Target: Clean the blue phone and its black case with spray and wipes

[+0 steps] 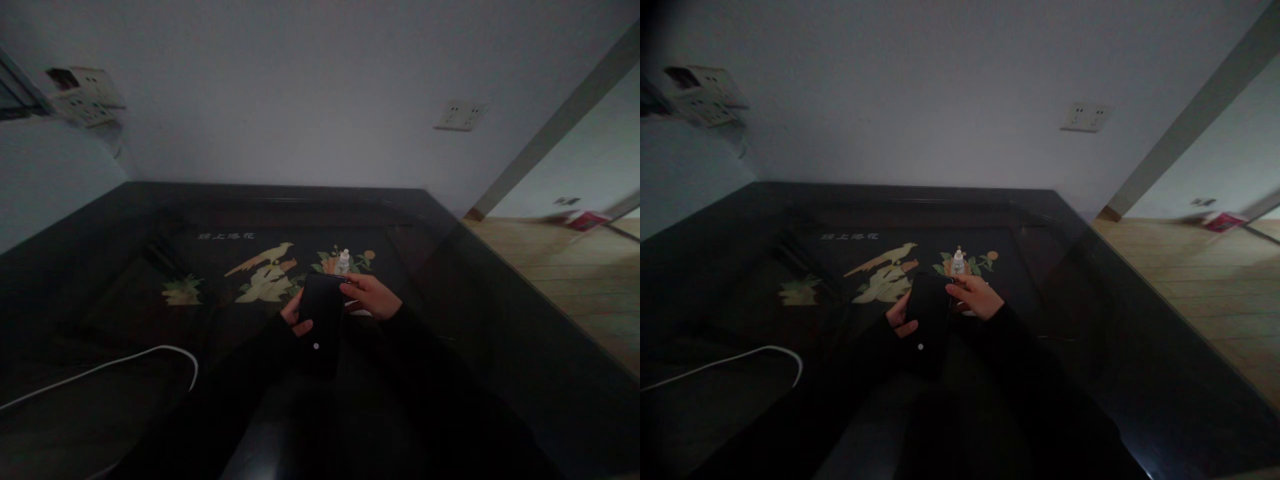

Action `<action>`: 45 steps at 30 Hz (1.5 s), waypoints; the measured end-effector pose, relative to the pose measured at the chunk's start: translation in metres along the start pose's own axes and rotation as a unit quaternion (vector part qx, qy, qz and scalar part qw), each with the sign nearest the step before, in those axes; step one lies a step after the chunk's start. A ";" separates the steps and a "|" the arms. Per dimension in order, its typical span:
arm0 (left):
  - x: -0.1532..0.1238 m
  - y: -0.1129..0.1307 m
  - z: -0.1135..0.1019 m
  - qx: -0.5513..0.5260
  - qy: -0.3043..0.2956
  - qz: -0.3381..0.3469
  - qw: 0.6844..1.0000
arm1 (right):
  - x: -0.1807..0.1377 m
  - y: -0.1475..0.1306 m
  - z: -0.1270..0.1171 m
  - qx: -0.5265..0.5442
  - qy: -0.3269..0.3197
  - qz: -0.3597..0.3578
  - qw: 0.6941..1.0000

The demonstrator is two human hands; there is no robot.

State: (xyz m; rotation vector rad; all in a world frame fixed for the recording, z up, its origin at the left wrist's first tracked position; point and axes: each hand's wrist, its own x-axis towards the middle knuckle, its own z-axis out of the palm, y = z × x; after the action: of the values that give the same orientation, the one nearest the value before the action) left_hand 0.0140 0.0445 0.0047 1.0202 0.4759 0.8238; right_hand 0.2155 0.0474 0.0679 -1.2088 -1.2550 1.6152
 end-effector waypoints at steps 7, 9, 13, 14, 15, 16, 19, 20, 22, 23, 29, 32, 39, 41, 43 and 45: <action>-0.003 0.007 0.010 -0.020 -0.014 -0.011 1.000 | -0.001 0.000 0.000 0.034 -0.021 -0.009 0.999; -0.004 0.007 0.011 -0.012 -0.009 -0.006 1.000 | -0.002 0.000 0.000 0.040 -0.022 -0.008 0.999; -0.003 0.004 0.007 -0.004 -0.021 -0.005 1.000 | -0.002 0.000 0.001 0.046 -0.012 -0.004 0.999; -0.002 0.003 0.006 -0.008 -0.024 -0.009 1.000 | -0.002 0.001 0.001 0.045 -0.008 -0.004 0.999; -0.002 0.003 0.005 -0.012 -0.025 -0.010 1.000 | -0.002 0.001 0.002 0.044 -0.004 -0.003 0.999; -0.002 0.002 0.004 -0.012 -0.023 -0.011 1.000 | -0.002 0.002 0.002 0.043 0.001 -0.003 0.999; -0.002 0.002 0.005 -0.008 -0.016 -0.015 1.000 | 0.000 0.005 0.004 0.033 0.022 -0.003 0.999; -0.002 0.002 0.005 -0.007 -0.018 -0.019 1.000 | 0.001 0.006 0.004 0.029 0.030 -0.004 0.999; -0.002 0.001 0.003 -0.003 -0.017 -0.022 1.000 | 0.004 0.007 0.006 0.019 0.046 -0.008 0.999; -0.001 0.000 0.002 0.002 -0.013 -0.021 1.000 | 0.005 0.007 0.006 0.015 0.055 -0.011 0.998; 0.009 -0.008 -0.016 0.044 0.091 -0.009 0.995 | -0.001 0.017 0.018 -0.004 0.086 -0.022 0.996; 0.014 -0.007 -0.020 0.064 0.161 0.000 0.985 | -0.013 0.035 0.031 -0.009 0.057 0.005 0.998; 0.031 -0.001 -0.012 0.090 0.175 0.014 0.980 | -0.017 0.062 0.042 0.061 0.028 0.002 0.998; 0.039 0.000 -0.012 0.112 0.177 0.024 0.978 | -0.012 0.061 0.038 0.063 0.033 0.003 0.997; 0.046 0.002 -0.013 0.136 0.179 0.026 0.974 | -0.007 0.060 0.035 0.063 0.038 0.001 0.997; 0.051 0.008 -0.013 0.149 0.174 0.027 0.973 | -0.004 0.061 0.032 0.062 0.040 0.001 0.997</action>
State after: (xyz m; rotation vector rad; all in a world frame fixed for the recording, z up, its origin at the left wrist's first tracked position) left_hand 0.0331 0.0941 0.0065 1.1713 0.8950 1.0069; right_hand 0.1848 0.0207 0.0118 -1.1861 -1.0872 1.6049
